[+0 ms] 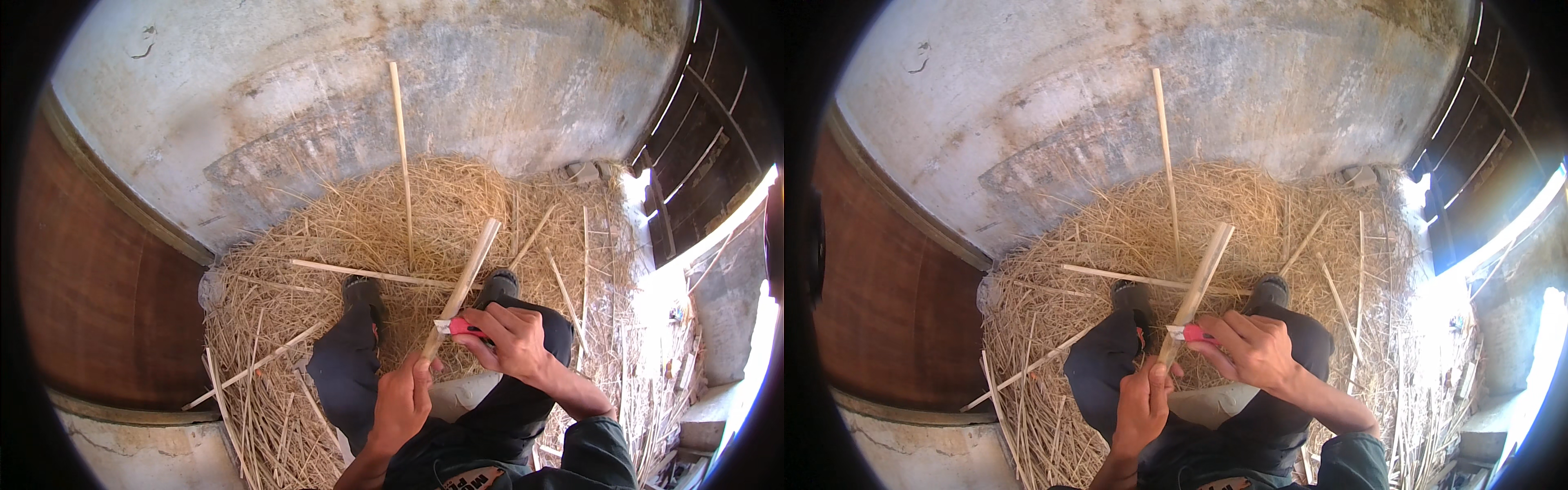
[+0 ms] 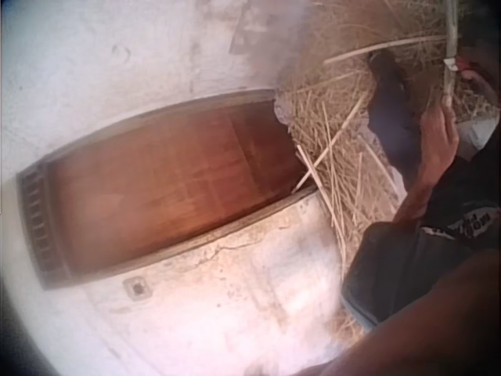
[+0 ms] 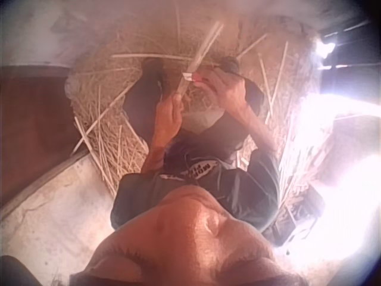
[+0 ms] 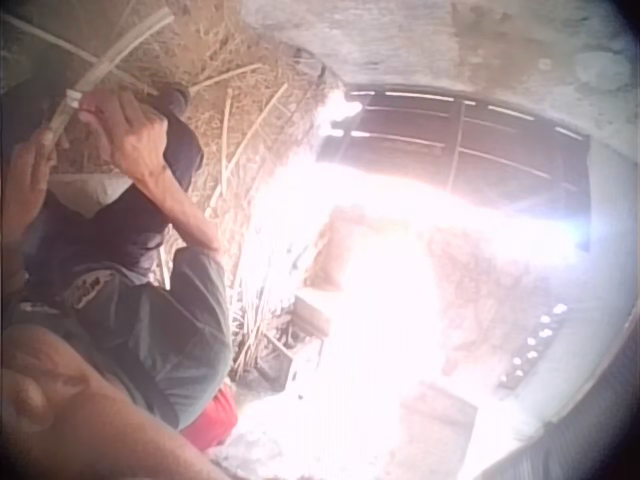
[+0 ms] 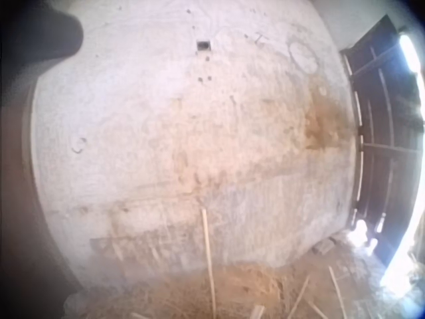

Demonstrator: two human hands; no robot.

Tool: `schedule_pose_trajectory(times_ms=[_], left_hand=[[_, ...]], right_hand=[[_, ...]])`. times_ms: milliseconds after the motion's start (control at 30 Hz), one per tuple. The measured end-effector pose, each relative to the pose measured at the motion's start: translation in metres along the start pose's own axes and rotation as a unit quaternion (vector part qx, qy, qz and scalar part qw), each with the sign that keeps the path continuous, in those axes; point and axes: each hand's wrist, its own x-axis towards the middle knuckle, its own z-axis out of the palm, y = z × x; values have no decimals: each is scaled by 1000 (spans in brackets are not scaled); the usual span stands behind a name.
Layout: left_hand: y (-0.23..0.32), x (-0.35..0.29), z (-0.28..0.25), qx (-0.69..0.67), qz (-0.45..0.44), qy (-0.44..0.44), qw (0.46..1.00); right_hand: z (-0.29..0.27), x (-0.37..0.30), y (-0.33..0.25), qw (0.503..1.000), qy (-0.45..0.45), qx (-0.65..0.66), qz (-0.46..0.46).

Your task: The person sits on a straw-covered floor and uses a red utility knife to shave thin strips from a long bamboo stick. They repeatedly scrape the blade along the stick's length, rotating it to remove material from different sides.

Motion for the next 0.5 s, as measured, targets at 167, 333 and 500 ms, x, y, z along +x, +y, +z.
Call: schedule_pose_trajectory(times_ms=[167,333,500], left_hand=[[2,1,2,2,0,4,1000],[4,-3,-3,8,1,-5,1000],[1,-9,-8,21,-3,-12,1000]], right_hand=[[2,2,2,1000,23,-11,-6],[-4,6,0,1000,18,-17,-14],[-4,10,1,999,26,-13,-22]])
